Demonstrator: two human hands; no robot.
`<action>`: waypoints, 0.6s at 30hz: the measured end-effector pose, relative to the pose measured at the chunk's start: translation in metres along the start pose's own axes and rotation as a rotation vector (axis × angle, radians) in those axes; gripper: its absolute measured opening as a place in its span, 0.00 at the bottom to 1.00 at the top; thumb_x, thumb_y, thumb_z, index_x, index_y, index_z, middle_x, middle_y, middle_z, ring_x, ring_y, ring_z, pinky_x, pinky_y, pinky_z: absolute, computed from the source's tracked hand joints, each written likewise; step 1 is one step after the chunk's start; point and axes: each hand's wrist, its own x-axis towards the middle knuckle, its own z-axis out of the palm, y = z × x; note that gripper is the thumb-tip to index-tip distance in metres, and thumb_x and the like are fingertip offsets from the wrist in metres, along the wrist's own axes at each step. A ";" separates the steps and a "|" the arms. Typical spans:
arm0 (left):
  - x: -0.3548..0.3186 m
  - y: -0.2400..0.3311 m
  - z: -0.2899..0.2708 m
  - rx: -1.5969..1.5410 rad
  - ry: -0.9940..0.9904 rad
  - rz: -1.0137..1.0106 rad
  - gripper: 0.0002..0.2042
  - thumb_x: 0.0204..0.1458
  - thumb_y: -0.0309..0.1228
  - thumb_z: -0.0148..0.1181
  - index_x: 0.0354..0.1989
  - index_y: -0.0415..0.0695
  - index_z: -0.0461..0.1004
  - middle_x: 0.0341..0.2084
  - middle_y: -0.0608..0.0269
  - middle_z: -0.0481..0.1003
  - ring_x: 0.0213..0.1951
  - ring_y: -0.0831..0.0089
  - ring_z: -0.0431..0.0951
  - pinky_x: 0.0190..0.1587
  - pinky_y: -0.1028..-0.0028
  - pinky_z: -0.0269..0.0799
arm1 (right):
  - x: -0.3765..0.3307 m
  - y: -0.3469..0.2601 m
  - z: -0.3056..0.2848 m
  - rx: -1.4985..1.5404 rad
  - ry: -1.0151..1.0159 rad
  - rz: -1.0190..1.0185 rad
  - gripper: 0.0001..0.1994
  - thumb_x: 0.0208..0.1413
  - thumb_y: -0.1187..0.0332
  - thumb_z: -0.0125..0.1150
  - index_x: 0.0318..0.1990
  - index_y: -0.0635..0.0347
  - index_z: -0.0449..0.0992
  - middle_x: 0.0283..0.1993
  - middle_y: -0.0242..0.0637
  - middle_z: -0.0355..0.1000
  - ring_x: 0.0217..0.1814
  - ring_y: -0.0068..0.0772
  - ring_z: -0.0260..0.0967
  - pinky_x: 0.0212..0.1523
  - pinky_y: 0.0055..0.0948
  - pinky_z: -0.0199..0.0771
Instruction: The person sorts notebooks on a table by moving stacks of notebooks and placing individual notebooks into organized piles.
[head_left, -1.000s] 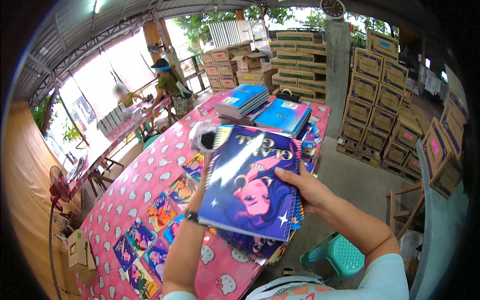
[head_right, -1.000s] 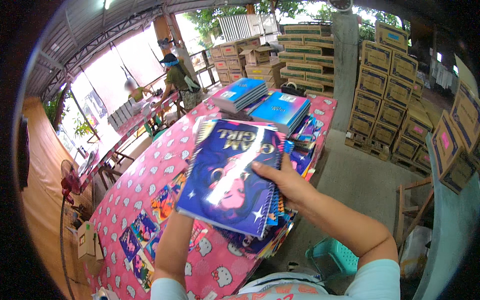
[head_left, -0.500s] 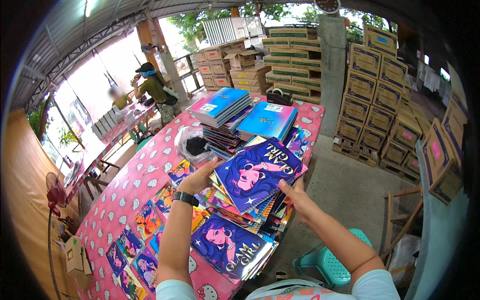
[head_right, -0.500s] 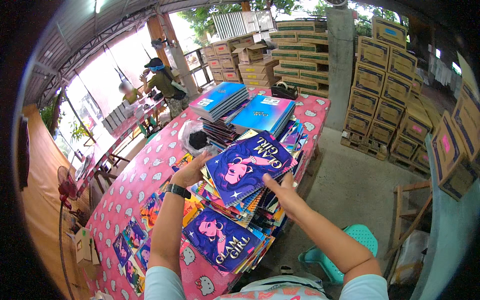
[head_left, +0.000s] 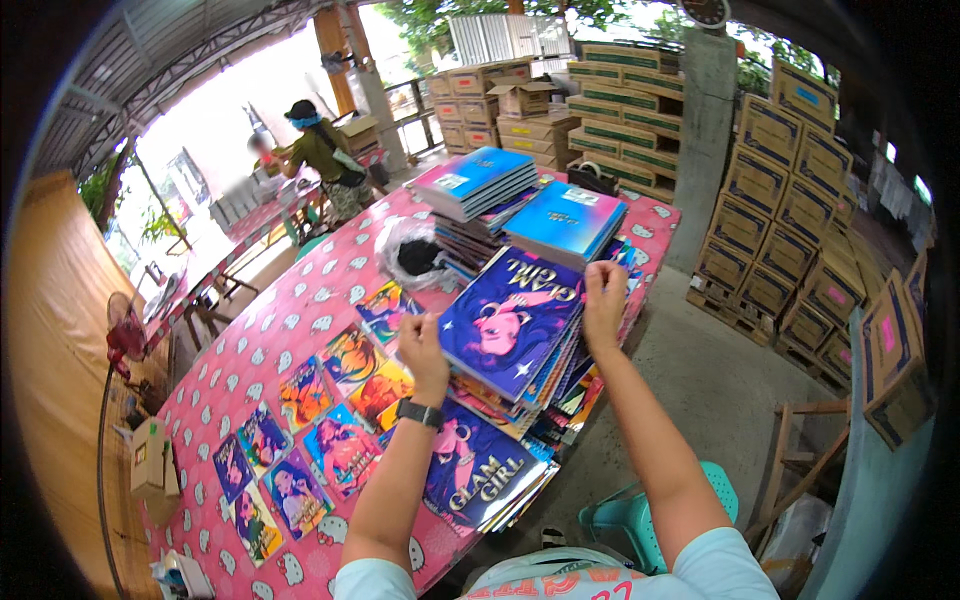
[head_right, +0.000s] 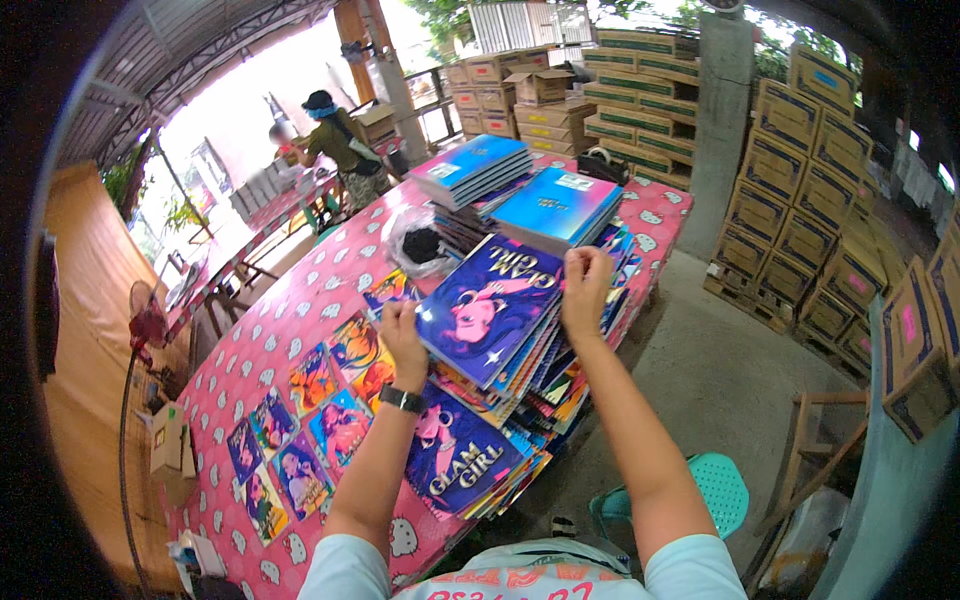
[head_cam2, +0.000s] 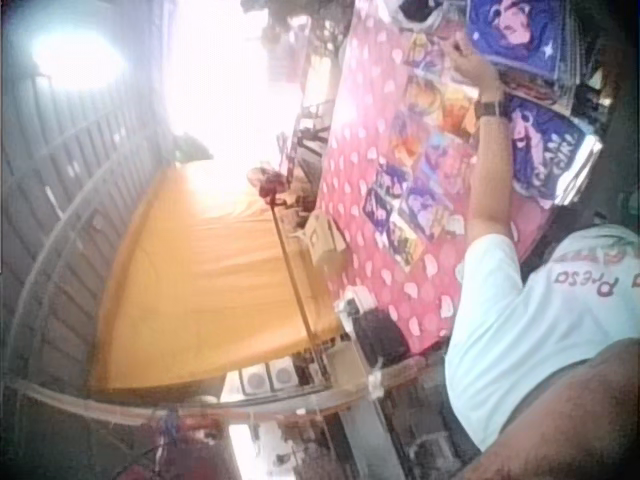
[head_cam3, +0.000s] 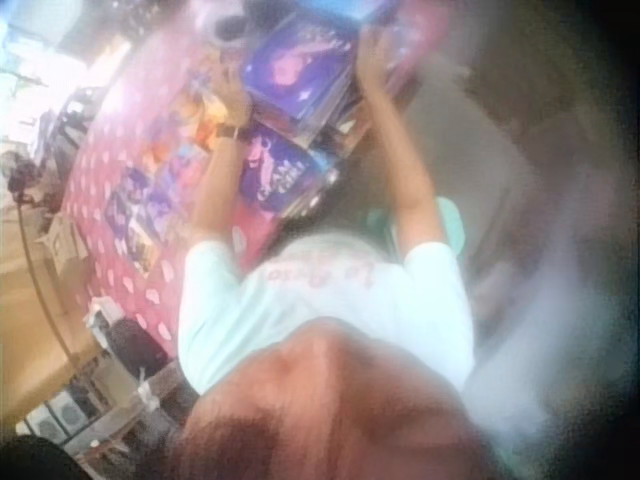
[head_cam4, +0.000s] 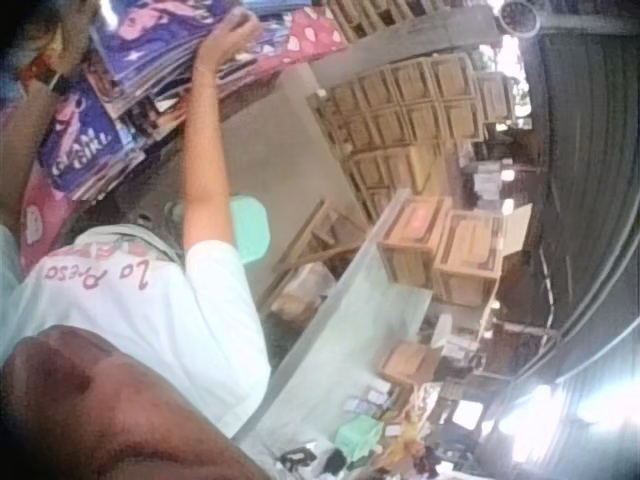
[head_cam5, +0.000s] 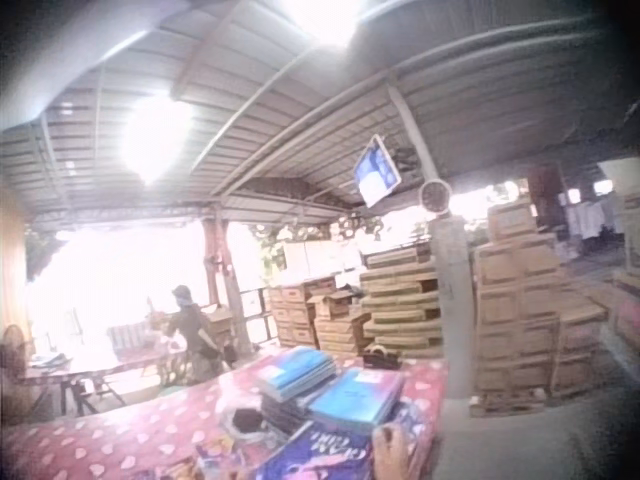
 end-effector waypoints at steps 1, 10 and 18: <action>0.001 0.001 0.000 0.025 -0.033 0.015 0.12 0.56 0.35 0.48 0.30 0.38 0.69 0.23 0.64 0.68 0.28 0.77 0.65 0.34 0.75 0.62 | 0.000 0.000 0.000 -0.009 0.018 -0.011 0.13 0.57 0.60 0.50 0.36 0.65 0.67 0.36 0.41 0.63 0.41 0.36 0.60 0.44 0.32 0.59; 0.011 -0.017 -0.226 -0.309 0.154 -0.282 0.18 0.57 0.42 0.46 0.49 0.42 0.65 0.42 0.60 0.69 0.45 0.71 0.69 0.48 0.69 0.62 | -0.081 -0.192 -0.027 0.423 -0.465 0.077 0.08 0.52 0.71 0.54 0.38 0.64 0.72 0.36 0.35 0.69 0.40 0.24 0.66 0.43 0.25 0.66; -0.057 -0.085 -0.317 -0.473 0.122 -0.695 0.10 0.50 0.36 0.55 0.38 0.44 0.70 0.31 0.67 0.72 0.35 0.76 0.72 0.37 0.74 0.66 | -0.147 -0.147 0.238 -0.770 -1.247 -0.249 0.12 0.43 0.66 0.53 0.33 0.59 0.78 0.35 0.46 0.74 0.38 0.46 0.72 0.41 0.41 0.71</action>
